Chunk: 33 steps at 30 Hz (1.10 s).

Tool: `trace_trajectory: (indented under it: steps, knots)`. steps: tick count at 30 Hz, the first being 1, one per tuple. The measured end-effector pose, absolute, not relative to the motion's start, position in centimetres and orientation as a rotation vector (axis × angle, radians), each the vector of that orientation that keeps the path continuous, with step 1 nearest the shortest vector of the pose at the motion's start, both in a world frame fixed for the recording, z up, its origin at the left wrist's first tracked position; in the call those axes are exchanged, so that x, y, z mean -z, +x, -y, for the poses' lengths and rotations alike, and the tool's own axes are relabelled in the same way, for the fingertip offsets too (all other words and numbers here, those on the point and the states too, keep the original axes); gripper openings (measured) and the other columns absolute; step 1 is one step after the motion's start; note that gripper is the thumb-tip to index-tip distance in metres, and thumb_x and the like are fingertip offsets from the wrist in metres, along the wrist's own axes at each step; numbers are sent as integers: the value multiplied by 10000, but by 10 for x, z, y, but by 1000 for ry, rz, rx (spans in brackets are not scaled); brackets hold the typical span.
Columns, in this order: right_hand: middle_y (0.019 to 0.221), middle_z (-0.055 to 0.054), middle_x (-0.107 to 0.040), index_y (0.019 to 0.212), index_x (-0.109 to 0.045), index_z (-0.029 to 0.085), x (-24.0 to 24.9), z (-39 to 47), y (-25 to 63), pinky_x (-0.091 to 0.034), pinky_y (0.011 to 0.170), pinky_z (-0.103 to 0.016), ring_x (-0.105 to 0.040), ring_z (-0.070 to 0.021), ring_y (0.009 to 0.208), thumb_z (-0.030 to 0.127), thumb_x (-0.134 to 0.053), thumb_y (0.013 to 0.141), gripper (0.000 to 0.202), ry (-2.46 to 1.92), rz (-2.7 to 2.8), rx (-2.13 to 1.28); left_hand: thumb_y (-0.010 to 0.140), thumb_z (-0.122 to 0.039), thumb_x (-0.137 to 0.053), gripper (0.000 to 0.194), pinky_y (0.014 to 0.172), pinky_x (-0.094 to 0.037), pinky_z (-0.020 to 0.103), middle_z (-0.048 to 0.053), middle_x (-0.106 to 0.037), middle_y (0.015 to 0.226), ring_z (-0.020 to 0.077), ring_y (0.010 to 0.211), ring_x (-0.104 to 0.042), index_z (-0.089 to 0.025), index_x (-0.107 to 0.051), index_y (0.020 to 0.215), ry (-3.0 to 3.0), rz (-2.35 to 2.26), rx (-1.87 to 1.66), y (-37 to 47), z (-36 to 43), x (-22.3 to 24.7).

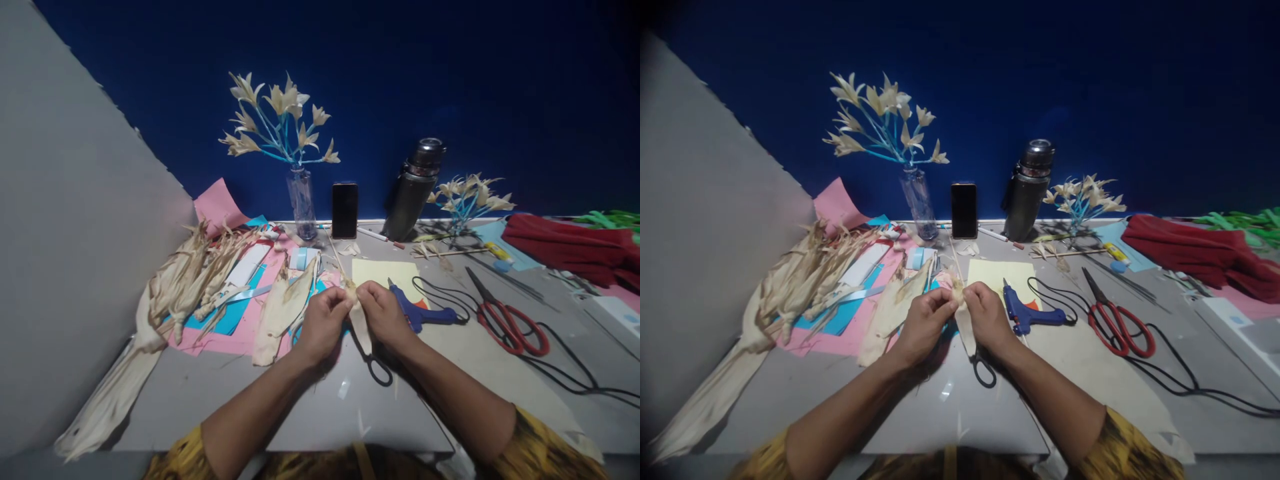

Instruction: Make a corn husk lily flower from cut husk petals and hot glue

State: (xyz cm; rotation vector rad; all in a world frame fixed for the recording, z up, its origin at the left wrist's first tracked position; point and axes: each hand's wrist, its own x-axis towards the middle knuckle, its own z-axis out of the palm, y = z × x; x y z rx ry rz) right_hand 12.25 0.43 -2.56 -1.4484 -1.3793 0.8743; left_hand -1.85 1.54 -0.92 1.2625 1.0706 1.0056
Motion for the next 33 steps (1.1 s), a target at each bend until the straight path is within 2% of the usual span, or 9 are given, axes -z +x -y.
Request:
trace_trajectory:
  steps: [5, 9, 13, 17, 20, 24, 33]
  knots:
    - [653, 14, -533, 718, -466, 232, 29, -4, 121, -393, 621, -284, -518, -182, 639, 401, -402, 951, 296, -1448, 1379, -733, 730, -298, -722, 159, 595, -428, 250, 6, -618, 587, 128, 553, -543, -157, -649, 745, 1054, -993, -1018, -12, -11, 15]
    - [645, 17, -518, 743, -450, 239, 28, 0, 116, -365, 615, -290, -505, -185, 622, 365, -381, 972, 270, -1502, 1410, -609, 732, -421, -740, 295, 546, -376, 226, -30, -547, 587, 96, 516, -457, -165, -596, 745, 765, -908, -1078, 2, -7, 21]
    - [649, 15, -504, 756, -442, 243, 25, 0, 110, -344, 612, -299, -484, -188, 612, 360, -377, 972, 254, -1508, 1416, -543, 805, -457, -674, 368, 555, -333, 222, -56, -426, 595, 93, 567, -368, -178, -490, 650, 891, -1087, -1284, 21, -9, 27]
    - [664, 19, -501, 758, -438, 240, 21, -3, 108, -358, 616, -292, -478, -180, 629, 365, -377, 977, 260, -1445, 1325, -511, 916, -443, -518, 377, 560, -306, 243, -54, -379, 594, 112, 589, -334, -198, -431, 643, 1042, -1233, -1425, 34, -17, 30]
    - [661, 26, -492, 746, -452, 232, 20, -4, 110, -367, 608, -286, -467, -170, 632, 392, -388, 980, 291, -1409, 1254, -560, 935, -424, -487, 382, 550, -281, 252, -58, -353, 580, 114, 574, -314, -207, -403, 632, 1104, -1256, -1444, 38, -20, 29]
    - [655, 35, -479, 758, -477, 223, 22, -5, 112, -370, 596, -286, -454, -162, 620, 438, -417, 967, 306, -1388, 1170, -610, 917, -455, -525, 422, 542, -263, 253, -61, -326, 579, 110, 569, -298, -210, -380, 607, 1124, -1231, -1492, 39, -23, 24]
    - [664, 27, -497, 763, -478, 225, 18, 5, 106, -391, 626, -285, -476, -167, 638, 426, -439, 966, 289, -1297, 1228, -632, 786, -668, -611, 565, 505, -252, 250, -64, -325, 532, 93, 529, -291, -211, -371, 558, 1044, -1227, -1391, 30, -29, 11]
